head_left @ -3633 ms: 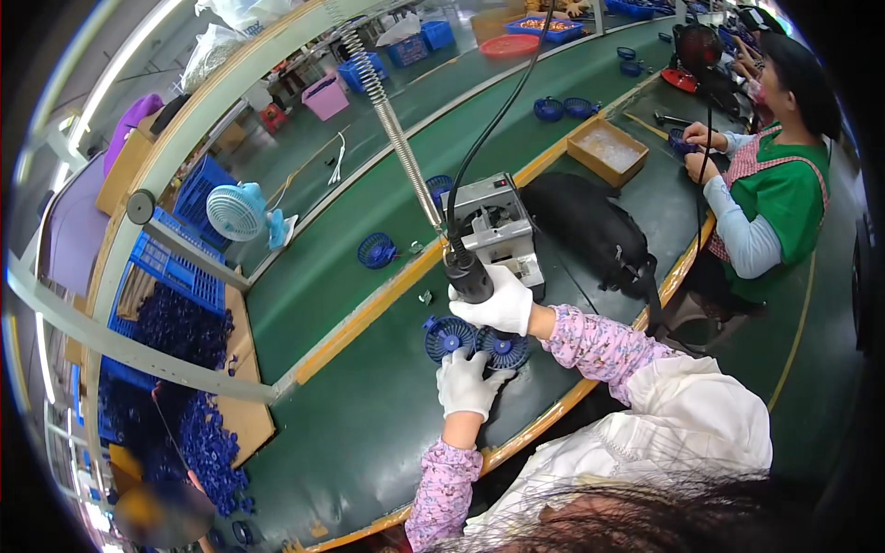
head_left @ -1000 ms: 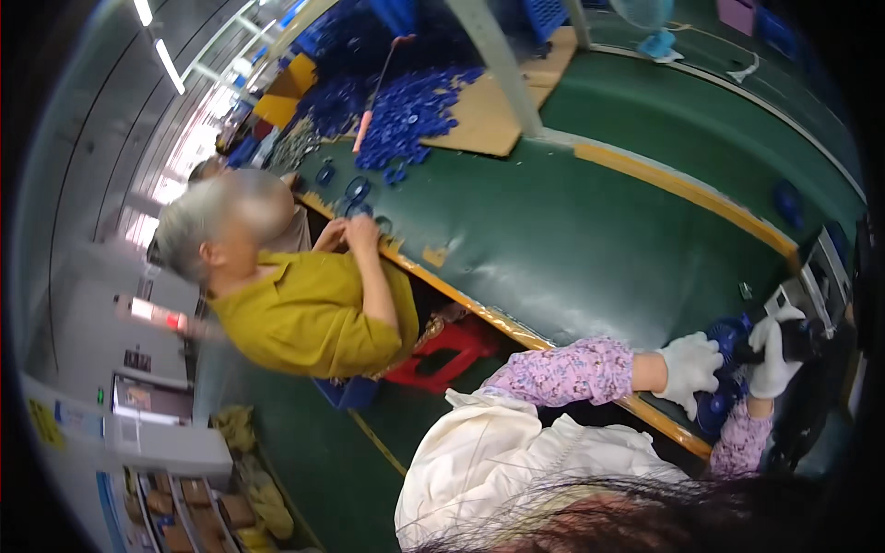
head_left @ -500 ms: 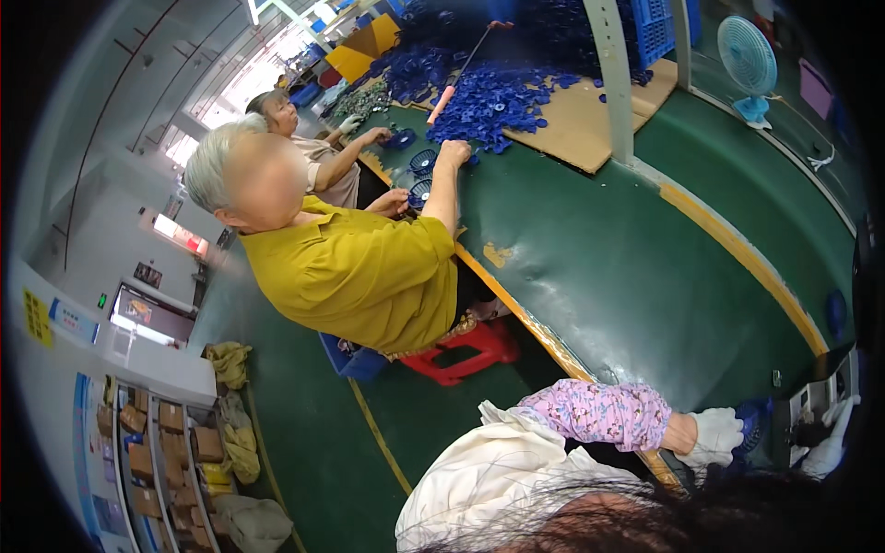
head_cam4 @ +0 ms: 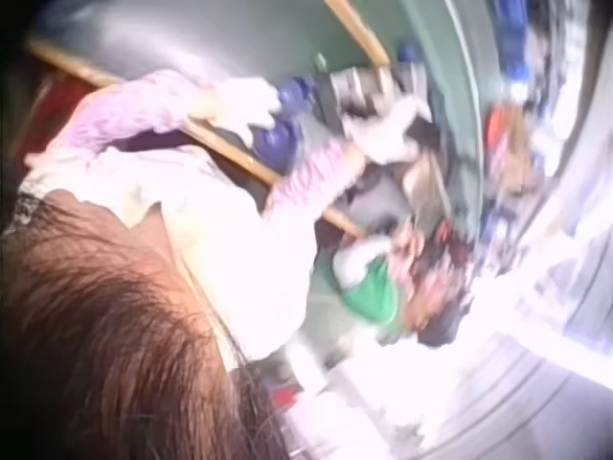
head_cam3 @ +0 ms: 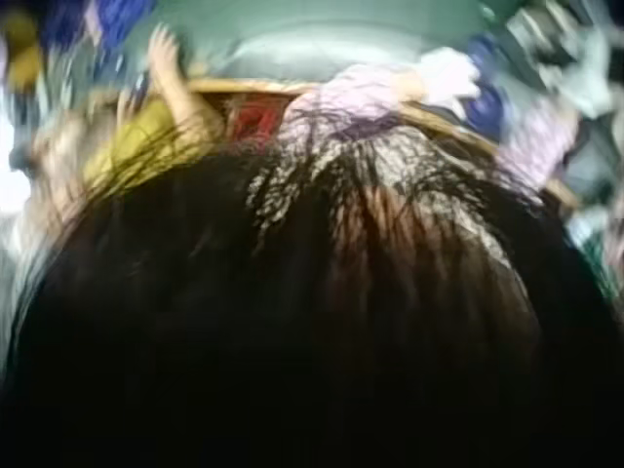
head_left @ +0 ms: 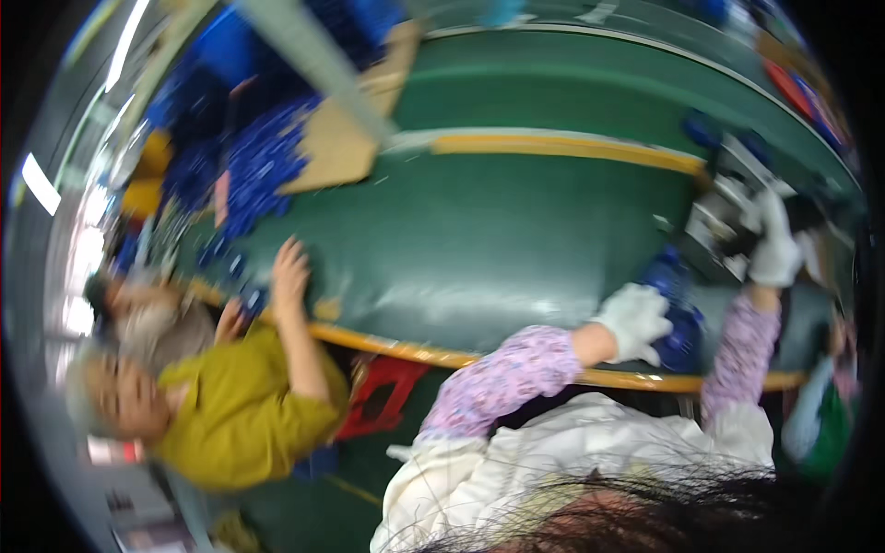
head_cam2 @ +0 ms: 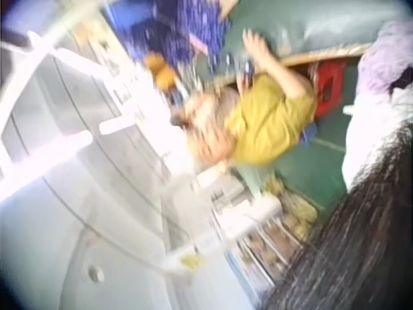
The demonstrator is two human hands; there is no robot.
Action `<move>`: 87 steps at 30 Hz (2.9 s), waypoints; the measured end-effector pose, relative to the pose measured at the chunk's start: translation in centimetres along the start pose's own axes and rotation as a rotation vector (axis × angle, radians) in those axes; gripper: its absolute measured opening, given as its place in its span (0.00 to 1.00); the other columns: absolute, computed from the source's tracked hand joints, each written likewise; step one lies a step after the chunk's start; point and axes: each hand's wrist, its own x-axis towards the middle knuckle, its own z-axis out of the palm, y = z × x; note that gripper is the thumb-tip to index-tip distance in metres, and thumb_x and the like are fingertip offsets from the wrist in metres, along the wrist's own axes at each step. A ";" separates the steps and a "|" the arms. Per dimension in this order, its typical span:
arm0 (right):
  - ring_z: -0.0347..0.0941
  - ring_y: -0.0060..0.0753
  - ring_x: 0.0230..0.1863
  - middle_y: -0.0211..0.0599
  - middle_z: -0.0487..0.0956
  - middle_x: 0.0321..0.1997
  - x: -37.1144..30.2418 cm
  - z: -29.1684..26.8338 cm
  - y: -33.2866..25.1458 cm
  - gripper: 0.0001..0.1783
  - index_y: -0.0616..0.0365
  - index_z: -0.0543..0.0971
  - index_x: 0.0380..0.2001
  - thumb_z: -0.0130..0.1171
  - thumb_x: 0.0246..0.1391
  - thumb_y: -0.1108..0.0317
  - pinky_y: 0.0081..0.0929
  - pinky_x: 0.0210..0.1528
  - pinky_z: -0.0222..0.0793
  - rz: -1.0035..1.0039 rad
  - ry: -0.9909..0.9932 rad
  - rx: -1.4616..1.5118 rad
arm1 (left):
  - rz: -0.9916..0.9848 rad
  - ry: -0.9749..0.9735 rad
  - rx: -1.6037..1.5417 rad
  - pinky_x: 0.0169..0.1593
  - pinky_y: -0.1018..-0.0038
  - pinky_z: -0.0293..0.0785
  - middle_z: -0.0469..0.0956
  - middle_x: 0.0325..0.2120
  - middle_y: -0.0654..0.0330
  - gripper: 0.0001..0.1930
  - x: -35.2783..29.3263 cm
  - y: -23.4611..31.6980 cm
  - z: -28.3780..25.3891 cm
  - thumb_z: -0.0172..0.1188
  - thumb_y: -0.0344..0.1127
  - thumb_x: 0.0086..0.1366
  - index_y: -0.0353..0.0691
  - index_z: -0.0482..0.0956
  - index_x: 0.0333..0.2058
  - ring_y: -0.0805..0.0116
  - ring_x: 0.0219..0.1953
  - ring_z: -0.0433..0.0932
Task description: The person assembles fan grilles by positioning parts and driving screws with a suspended electric screwdriver, then removes their gloves by hand.
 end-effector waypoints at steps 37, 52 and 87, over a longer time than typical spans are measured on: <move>0.69 0.18 0.20 0.25 0.73 0.21 -4.9 3.9 -9.8 0.16 0.60 0.72 0.38 0.63 0.45 0.71 0.20 0.24 0.66 0.432 -0.497 0.747 | 0.116 -0.040 0.001 0.44 0.60 0.67 0.73 0.37 0.55 0.23 0.4 -1.7 -1.6 0.70 0.52 0.37 0.46 0.81 0.31 0.52 0.40 0.71; 0.69 0.18 0.25 0.26 0.73 0.27 -10.2 5.1 -3.9 0.19 0.57 0.74 0.40 0.63 0.47 0.58 0.20 0.29 0.67 0.368 -0.702 0.626 | -0.808 0.802 0.208 0.60 0.61 0.58 0.59 0.56 0.39 0.31 6.6 -15.1 -4.8 0.66 0.33 0.49 0.33 0.67 0.52 0.44 0.59 0.58; 0.64 0.16 0.17 0.22 0.70 0.17 -9.9 5.8 -2.4 0.13 0.54 0.75 0.27 0.61 0.48 0.57 0.18 0.20 0.61 0.696 -0.545 0.486 | -0.428 0.220 0.369 0.60 0.59 0.57 0.64 0.54 0.45 0.26 1.2 -8.1 -2.0 0.61 0.43 0.52 0.43 0.72 0.50 0.47 0.57 0.60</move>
